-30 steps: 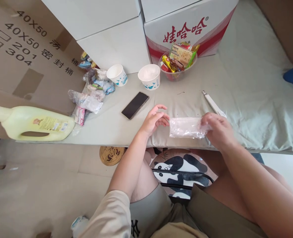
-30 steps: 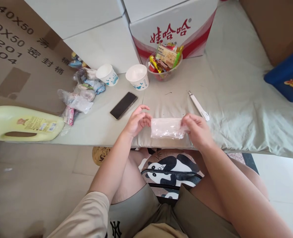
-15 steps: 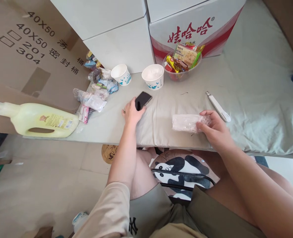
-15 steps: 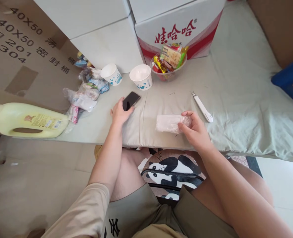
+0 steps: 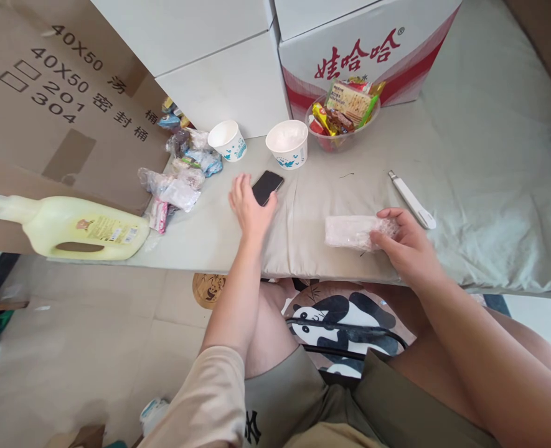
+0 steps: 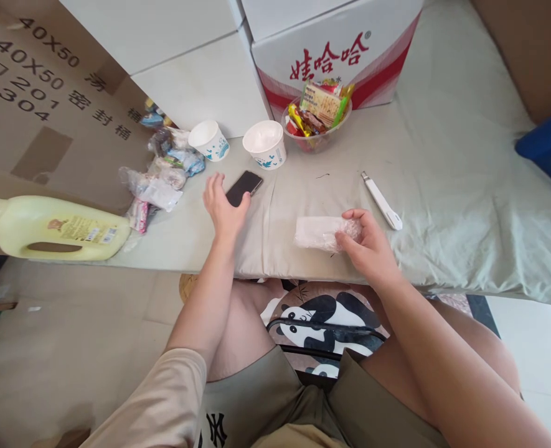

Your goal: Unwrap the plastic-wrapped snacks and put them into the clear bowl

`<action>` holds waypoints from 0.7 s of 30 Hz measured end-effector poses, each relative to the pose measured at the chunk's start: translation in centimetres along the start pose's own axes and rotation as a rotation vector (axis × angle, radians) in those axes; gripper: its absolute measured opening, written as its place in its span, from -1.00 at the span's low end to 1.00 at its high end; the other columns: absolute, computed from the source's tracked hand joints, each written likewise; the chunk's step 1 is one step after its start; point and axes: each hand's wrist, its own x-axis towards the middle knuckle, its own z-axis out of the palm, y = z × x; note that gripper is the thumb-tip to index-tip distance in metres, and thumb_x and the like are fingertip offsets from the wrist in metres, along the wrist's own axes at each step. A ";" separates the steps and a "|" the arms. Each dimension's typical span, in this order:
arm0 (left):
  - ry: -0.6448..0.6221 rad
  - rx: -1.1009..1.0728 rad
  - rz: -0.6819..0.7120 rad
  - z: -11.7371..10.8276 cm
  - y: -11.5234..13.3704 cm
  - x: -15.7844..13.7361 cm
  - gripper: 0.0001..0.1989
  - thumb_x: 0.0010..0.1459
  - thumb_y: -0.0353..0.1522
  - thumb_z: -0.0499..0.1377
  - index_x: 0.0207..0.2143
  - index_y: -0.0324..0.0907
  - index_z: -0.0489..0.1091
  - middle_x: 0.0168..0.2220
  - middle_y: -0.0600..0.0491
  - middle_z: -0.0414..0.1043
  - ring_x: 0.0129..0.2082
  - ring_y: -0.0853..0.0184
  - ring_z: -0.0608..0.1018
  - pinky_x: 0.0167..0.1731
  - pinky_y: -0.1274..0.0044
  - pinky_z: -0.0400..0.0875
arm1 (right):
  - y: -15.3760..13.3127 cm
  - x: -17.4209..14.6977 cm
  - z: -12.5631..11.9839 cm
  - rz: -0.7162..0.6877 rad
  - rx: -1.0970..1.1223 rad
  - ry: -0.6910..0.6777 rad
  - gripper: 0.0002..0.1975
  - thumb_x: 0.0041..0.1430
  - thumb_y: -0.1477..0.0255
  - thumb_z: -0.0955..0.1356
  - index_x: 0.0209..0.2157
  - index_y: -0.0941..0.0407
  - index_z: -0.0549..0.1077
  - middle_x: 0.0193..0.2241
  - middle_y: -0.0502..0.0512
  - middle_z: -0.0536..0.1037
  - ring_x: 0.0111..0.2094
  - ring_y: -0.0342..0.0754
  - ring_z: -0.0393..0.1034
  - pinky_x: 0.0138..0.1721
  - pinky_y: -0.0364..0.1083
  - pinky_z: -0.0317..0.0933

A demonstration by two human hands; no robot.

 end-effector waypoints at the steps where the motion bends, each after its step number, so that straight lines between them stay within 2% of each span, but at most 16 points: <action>1: -0.033 -0.121 0.040 0.4 1.0 -1.1 -0.38 0.10 -0.19 0.31 0.19 -0.13 0.29 0.34 -0.22 0.21 0.43 -0.01 0.13 0.33 0.11 0.14 | -0.1 0.0 0.1 0.008 -0.007 0.002 -0.68 0.05 0.33 0.44 -0.13 0.00 0.37 -0.55 -0.10 0.38 -0.59 -0.12 0.23 -0.58 -0.10 0.13; 3: -0.201 -0.415 0.012 1.5 2.9 -3.7 -0.42 0.12 -0.09 0.28 0.12 -0.15 0.33 0.26 -0.20 0.32 0.33 0.03 0.30 0.29 0.18 0.22 | -0.2 0.0 0.2 0.006 0.007 0.012 -0.63 0.01 0.33 0.46 -0.12 0.00 0.39 -0.50 -0.08 0.40 -0.55 -0.12 0.25 -0.54 -0.09 0.17; 6: -0.618 -0.832 -0.293 3.3 5.3 -6.9 -0.32 0.01 -0.03 0.37 0.12 -0.13 0.34 0.19 -0.16 0.41 0.19 0.08 0.47 0.14 0.27 0.37 | -0.2 0.0 0.5 -0.038 0.088 0.029 -0.53 -0.07 0.33 0.51 -0.08 -0.03 0.39 -0.41 -0.04 0.43 -0.47 -0.09 0.32 -0.46 -0.06 0.26; 8: -0.828 -0.968 -0.426 4.1 6.4 -7.8 -0.29 -0.11 -0.08 0.46 0.05 -0.16 0.40 0.00 -0.11 0.54 -0.01 0.16 0.58 0.01 0.34 0.44 | 0.0 -0.1 0.7 -0.053 0.130 0.056 -0.47 -0.10 0.34 0.53 -0.04 -0.05 0.39 -0.40 -0.05 0.44 -0.46 -0.08 0.34 -0.43 -0.05 0.28; 9: -0.877 -0.994 -0.455 4.4 6.8 -7.9 -0.33 -0.15 -0.11 0.49 -0.02 -0.19 0.44 -0.12 -0.06 0.57 -0.14 0.24 0.59 -0.07 0.39 0.45 | 0.2 -0.1 0.7 -0.051 0.146 0.078 -0.44 -0.10 0.34 0.54 -0.02 -0.06 0.39 -0.40 -0.05 0.44 -0.45 -0.08 0.34 -0.41 -0.04 0.29; 11: -0.864 -1.007 -0.453 4.7 7.2 -7.5 -0.45 -0.19 -0.14 0.51 -0.19 -0.23 0.48 -0.35 0.05 0.55 -0.36 0.39 0.54 -0.22 0.48 0.42 | 0.6 0.0 0.8 -0.035 0.180 0.135 -0.42 -0.08 0.34 0.55 0.01 -0.06 0.38 -0.39 -0.04 0.46 -0.43 -0.07 0.37 -0.38 -0.04 0.29; 13: -0.790 -1.038 -0.439 4.9 7.3 -7.1 -0.53 -0.18 -0.14 0.50 -0.31 -0.23 0.47 -0.46 0.13 0.48 -0.46 0.47 0.46 -0.31 0.52 0.37 | 0.9 0.3 1.0 -0.016 0.223 0.192 -0.43 -0.06 0.33 0.55 0.01 -0.04 0.39 -0.37 -0.02 0.47 -0.38 -0.07 0.39 -0.34 -0.03 0.31; 15: -0.723 -1.105 -0.458 5.2 7.3 -7.0 -0.54 -0.19 -0.13 0.49 -0.35 -0.22 0.45 -0.47 0.14 0.46 -0.46 0.47 0.46 -0.32 0.52 0.37 | 1.0 0.6 1.4 -0.013 0.287 0.232 -0.46 -0.07 0.30 0.55 -0.03 -0.03 0.41 -0.30 0.00 0.51 -0.32 -0.06 0.44 -0.27 -0.02 0.35; 17: -0.656 -1.171 -0.514 5.5 7.5 -7.3 -0.52 -0.19 -0.11 0.49 -0.34 -0.21 0.43 -0.44 0.13 0.47 -0.43 0.45 0.48 -0.30 0.51 0.40 | 1.0 0.7 1.9 -0.023 0.358 0.217 -0.50 -0.08 0.24 0.54 -0.08 -0.03 0.43 -0.24 0.02 0.54 -0.25 -0.02 0.48 -0.21 0.00 0.40; 19: -0.603 -1.214 -0.560 5.7 7.9 -8.0 -0.50 -0.19 -0.09 0.48 -0.32 -0.19 0.43 -0.40 0.13 0.48 -0.39 0.43 0.49 -0.25 0.49 0.41 | 0.9 0.7 2.4 -0.018 0.365 0.131 -0.58 -0.05 0.15 0.52 -0.15 -0.02 0.47 -0.22 0.05 0.58 -0.19 0.04 0.52 -0.17 0.04 0.43; 21: -0.621 -1.227 -0.551 5.8 8.3 -8.7 -0.51 -0.16 -0.09 0.47 -0.29 -0.18 0.42 -0.36 0.12 0.48 -0.33 0.41 0.51 -0.19 0.48 0.41 | 1.1 0.6 2.8 0.008 0.243 0.047 -0.65 0.01 0.12 0.50 -0.22 0.02 0.52 -0.26 0.10 0.61 -0.16 0.11 0.54 -0.14 0.07 0.44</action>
